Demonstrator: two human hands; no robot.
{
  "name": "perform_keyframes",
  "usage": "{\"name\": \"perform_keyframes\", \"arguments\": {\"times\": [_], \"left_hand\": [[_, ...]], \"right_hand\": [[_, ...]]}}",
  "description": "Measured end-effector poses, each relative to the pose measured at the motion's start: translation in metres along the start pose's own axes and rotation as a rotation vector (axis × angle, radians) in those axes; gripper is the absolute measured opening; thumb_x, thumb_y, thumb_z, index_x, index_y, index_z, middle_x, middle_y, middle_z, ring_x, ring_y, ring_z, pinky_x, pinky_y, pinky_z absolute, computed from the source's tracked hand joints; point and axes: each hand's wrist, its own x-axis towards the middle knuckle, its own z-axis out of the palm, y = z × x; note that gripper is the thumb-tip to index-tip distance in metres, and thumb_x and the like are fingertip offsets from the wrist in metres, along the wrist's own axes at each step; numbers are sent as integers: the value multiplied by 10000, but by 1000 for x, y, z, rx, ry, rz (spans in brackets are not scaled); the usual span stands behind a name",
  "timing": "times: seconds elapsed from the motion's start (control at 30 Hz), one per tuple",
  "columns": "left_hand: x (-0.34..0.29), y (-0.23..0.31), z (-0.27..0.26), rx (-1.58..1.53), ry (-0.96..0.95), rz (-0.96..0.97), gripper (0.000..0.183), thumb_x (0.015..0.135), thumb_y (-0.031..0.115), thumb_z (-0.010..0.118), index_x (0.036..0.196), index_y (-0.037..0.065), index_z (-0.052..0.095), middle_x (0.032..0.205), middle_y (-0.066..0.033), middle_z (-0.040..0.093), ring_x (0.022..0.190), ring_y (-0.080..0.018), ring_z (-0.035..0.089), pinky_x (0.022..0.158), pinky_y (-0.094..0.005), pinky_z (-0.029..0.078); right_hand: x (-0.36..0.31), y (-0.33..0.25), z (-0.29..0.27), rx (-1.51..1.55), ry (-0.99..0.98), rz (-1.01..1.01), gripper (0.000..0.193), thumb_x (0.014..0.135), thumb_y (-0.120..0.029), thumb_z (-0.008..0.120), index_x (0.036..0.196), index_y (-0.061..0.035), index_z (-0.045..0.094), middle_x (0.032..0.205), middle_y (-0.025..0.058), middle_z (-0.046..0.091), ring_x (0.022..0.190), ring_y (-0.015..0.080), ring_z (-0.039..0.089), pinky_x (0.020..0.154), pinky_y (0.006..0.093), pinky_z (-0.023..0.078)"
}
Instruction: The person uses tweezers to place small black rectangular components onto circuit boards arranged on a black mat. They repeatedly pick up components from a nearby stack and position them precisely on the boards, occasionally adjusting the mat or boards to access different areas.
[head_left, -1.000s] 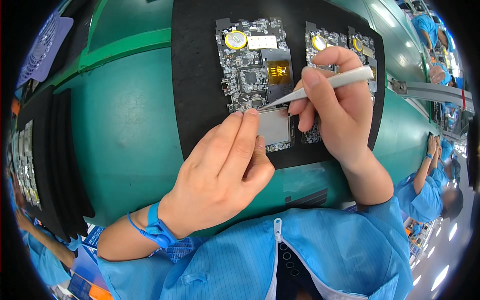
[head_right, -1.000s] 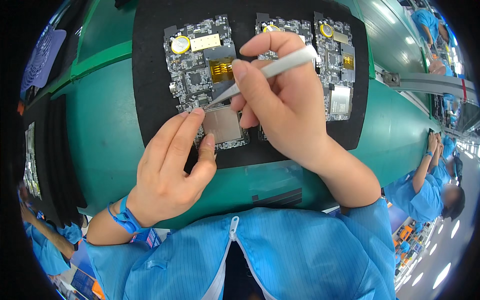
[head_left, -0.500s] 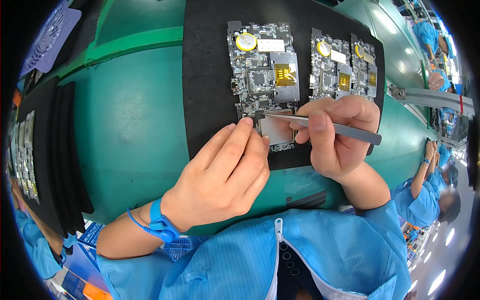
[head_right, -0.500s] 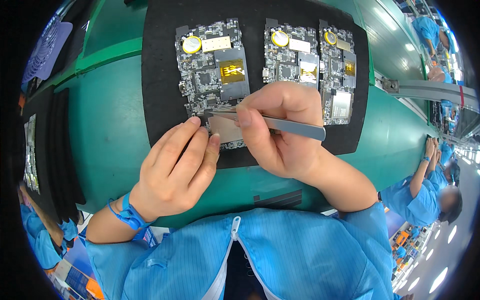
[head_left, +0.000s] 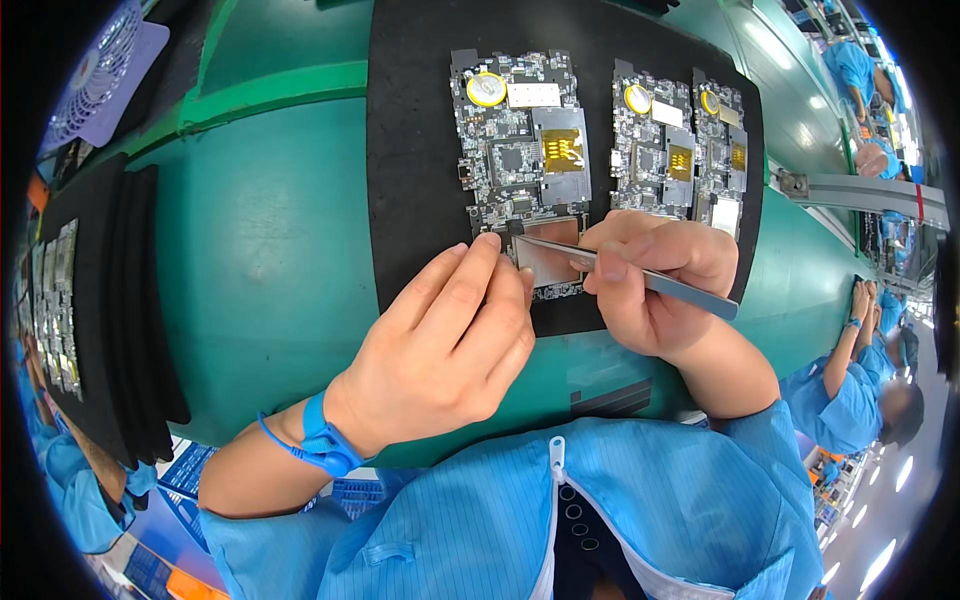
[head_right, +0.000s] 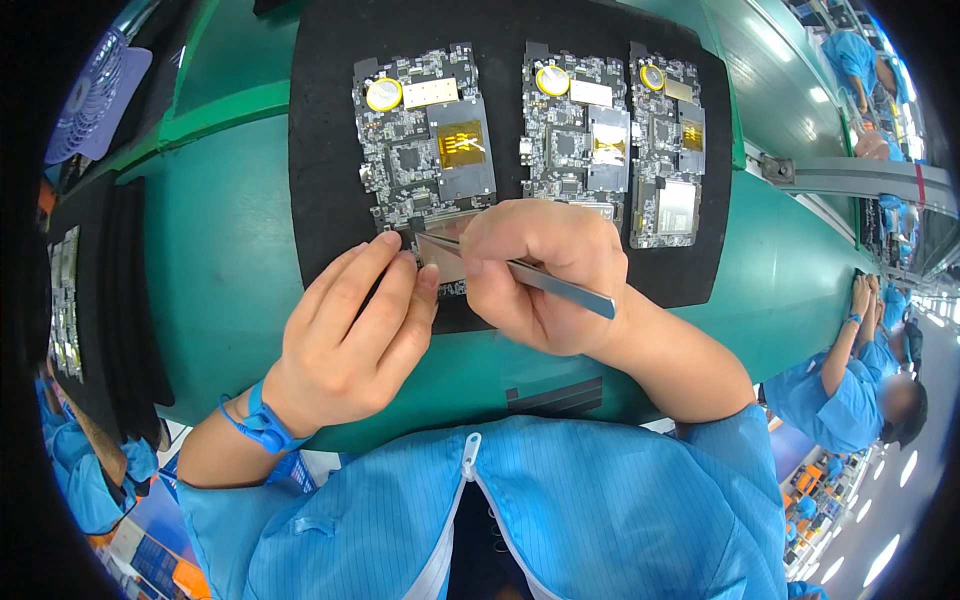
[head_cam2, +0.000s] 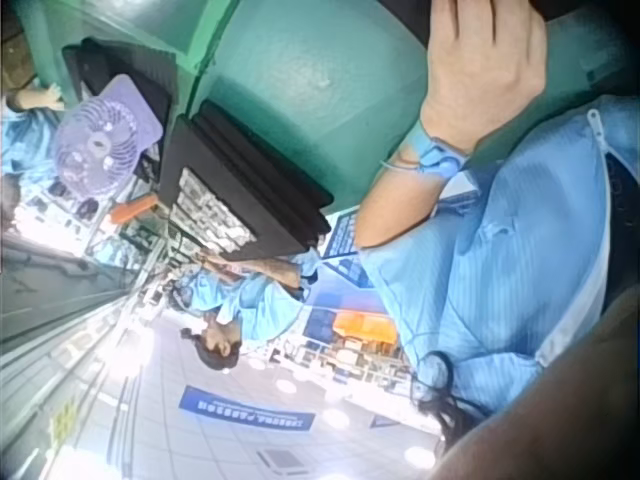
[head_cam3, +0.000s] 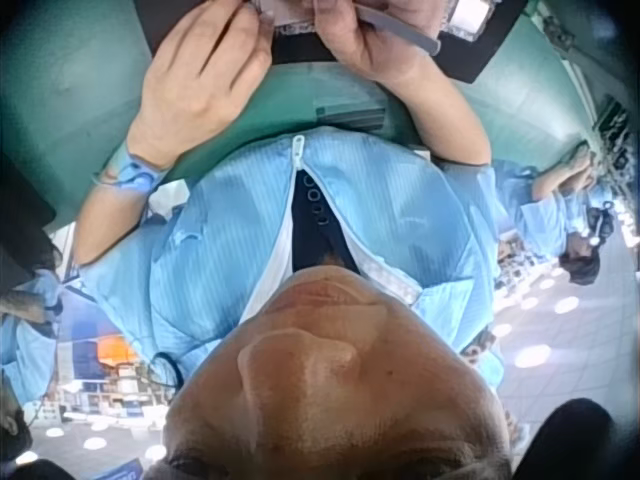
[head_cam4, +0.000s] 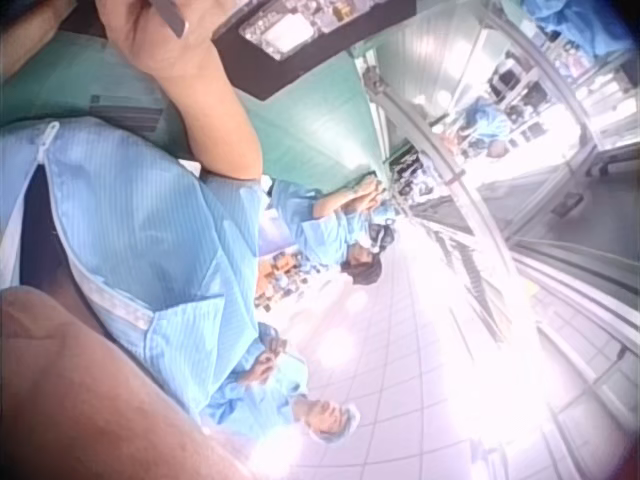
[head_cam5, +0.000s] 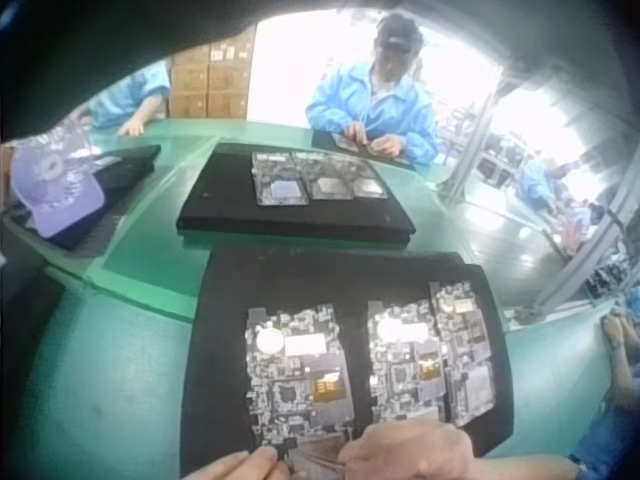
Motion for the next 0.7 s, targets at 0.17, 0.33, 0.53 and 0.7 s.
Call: {"name": "perform_keyframes", "arguments": {"times": [0.17,0.33,0.53,0.7], "left_hand": [[1,1,1,-23,11,-41,171,683,29,651,843,-30,650,970,-169,615,971,-311,595,774,-366,542],[3,-1,1,-156,-24,-149,208,665,10,668,871,-12,643,1096,-194,583,1002,-334,575,820,-373,506],[5,-13,-33,-340,-160,-281,370,676,46,699,1032,15,604,1180,-182,548,1064,-355,535,871,-394,465],[-15,-19,-60,-881,-232,-1132,380,870,122,604,1210,5,481,938,-74,569,816,-140,558,669,-285,491]], "right_hand": [[-1,2,-3,92,156,1,52,869,-13,545,888,-7,497,668,105,609,506,130,555,469,229,448],[-9,-22,-21,452,461,299,196,913,-48,445,1092,-12,374,591,97,554,413,93,432,385,227,357],[-58,-30,-112,476,531,532,179,898,-106,394,1018,5,468,526,70,463,390,99,360,393,238,291],[-101,-31,-164,-164,597,838,338,903,-172,450,1145,32,569,916,75,619,488,36,376,483,198,319]]}}
